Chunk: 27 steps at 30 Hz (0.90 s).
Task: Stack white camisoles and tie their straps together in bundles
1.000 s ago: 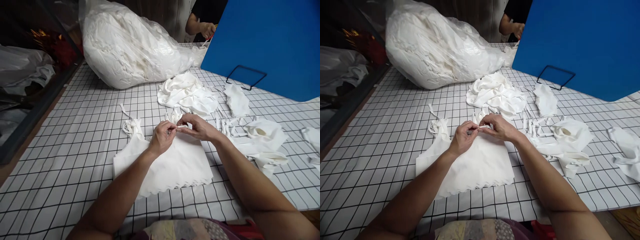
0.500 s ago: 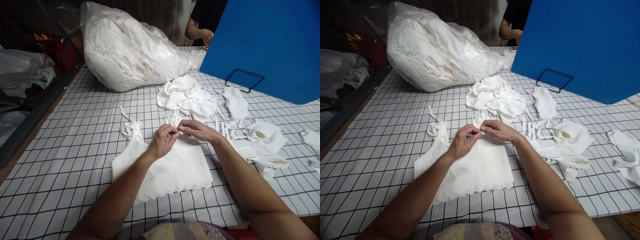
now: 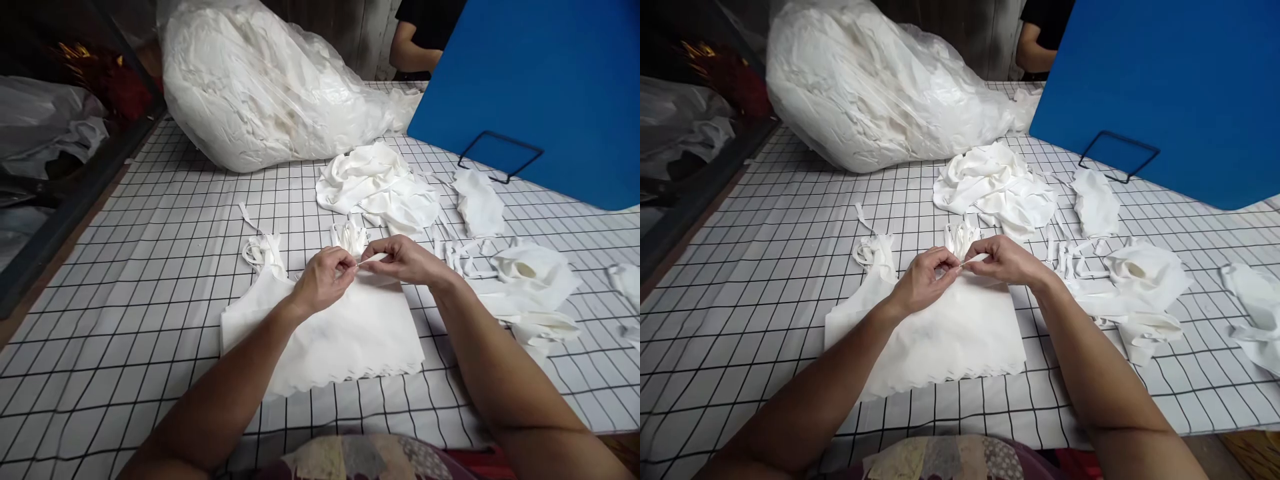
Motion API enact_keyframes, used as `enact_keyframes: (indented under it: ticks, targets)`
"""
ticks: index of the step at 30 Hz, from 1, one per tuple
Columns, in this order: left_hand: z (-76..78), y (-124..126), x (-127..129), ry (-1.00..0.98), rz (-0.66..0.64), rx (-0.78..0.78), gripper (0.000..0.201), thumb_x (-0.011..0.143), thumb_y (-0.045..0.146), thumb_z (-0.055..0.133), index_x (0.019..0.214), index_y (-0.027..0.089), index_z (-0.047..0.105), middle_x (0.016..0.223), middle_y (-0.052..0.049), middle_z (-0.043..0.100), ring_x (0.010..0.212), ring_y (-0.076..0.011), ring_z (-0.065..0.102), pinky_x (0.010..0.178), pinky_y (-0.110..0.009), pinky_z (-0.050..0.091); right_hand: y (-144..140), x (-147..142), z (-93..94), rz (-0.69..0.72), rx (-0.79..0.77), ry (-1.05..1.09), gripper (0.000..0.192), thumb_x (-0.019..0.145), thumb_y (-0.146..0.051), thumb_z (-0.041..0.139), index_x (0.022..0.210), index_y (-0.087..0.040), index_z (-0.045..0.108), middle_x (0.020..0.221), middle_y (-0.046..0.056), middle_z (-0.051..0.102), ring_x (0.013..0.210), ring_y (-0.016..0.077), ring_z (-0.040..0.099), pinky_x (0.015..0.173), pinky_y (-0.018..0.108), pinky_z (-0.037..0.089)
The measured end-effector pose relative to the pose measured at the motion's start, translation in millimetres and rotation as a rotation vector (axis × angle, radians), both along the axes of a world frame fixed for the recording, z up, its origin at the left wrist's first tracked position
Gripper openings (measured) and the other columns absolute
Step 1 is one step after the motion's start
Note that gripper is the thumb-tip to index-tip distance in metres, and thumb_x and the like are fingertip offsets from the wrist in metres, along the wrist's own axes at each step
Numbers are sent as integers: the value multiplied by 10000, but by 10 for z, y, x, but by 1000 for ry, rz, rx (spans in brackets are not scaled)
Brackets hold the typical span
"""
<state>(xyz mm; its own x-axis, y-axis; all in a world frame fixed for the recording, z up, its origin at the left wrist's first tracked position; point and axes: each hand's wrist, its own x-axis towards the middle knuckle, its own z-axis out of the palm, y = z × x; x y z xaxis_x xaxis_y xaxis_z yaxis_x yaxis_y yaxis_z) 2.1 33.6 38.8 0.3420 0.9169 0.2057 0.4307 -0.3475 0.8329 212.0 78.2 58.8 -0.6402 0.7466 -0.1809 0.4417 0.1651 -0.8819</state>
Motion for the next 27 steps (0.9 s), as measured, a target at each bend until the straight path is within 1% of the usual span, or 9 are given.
enact_keyframes:
  ticks: [4, 6, 8, 12, 16, 20, 22, 24, 27]
  targets:
    - [223, -32, -80, 156, -82, -97, 80, 866, 209, 595, 796, 179, 620, 819, -14, 653, 804, -157, 599, 720, -289, 478, -28, 30, 42, 135, -103, -41, 245, 849, -397, 639, 893, -161, 690, 507, -79, 375, 456, 52, 242, 436, 213, 186]
    - [327, -46, -117, 256, -99, -114, 93, 861, 208, 589, 775, 183, 614, 808, -12, 655, 814, -165, 600, 709, -290, 465, -47, 27, 55, 227, -187, -95, 242, 845, -386, 631, 930, -167, 690, 513, -75, 404, 453, 54, 268, 436, 207, 207]
    - [395, -64, -137, 366, -108, -131, 103, 854, 202, 589, 753, 180, 602, 809, -16, 656, 809, -171, 598, 696, -294, 452, -68, 0, 57, 291, -221, -157, 221, 841, -353, 622, 954, -173, 682, 519, -75, 420, 452, 56, 283, 441, 204, 232]
    - [414, -99, -144, 552, -145, -197, 124, 847, 208, 591, 728, 173, 585, 781, -14, 640, 732, -163, 582, 639, -291, 424, -90, -82, 22, 342, -99, -261, 137, 827, -276, 600, 886, -181, 678, 540, -64, 443, 481, 66, 329, 472, 212, 284]
    - [393, -102, -118, 575, -126, -210, 170, 866, 203, 548, 701, 174, 576, 750, -6, 626, 679, -146, 559, 602, -278, 397, -48, -54, 28, 361, -15, -294, 147, 845, -284, 578, 867, -174, 674, 588, -41, 497, 519, 78, 377, 504, 222, 312]
    - [468, -137, -138, 578, -78, -160, 194, 885, 215, 518, 706, 175, 583, 757, -12, 628, 680, -147, 556, 588, -271, 392, 38, 146, 167, 309, 46, -253, 251, 879, -391, 579, 923, -164, 676, 694, 0, 583, 580, 99, 435, 549, 245, 326]
    - [512, -215, -268, 572, -34, -107, 186, 897, 238, 513, 747, 176, 602, 791, -22, 637, 730, -162, 575, 624, -280, 423, 50, 259, 250, 243, 73, -264, 278, 893, -435, 568, 937, -178, 665, 746, 10, 609, 616, 111, 461, 568, 254, 332]
    - [514, -348, -520, 547, 52, -56, 188, 910, 274, 508, 785, 179, 611, 819, -29, 644, 772, -173, 590, 666, -290, 453, 22, 349, 299, 204, 95, -309, 291, 896, -464, 563, 928, -189, 653, 797, 22, 634, 646, 124, 489, 586, 265, 344]
    - [405, -638, -1041, 531, 289, -35, 203, 914, 346, 530, 815, 190, 615, 807, -24, 648, 750, -175, 605, 658, -288, 475, -74, 430, 272, 195, 91, -407, 334, 861, -507, 600, 993, -205, 657, 842, 37, 650, 658, 143, 514, 601, 283, 358]
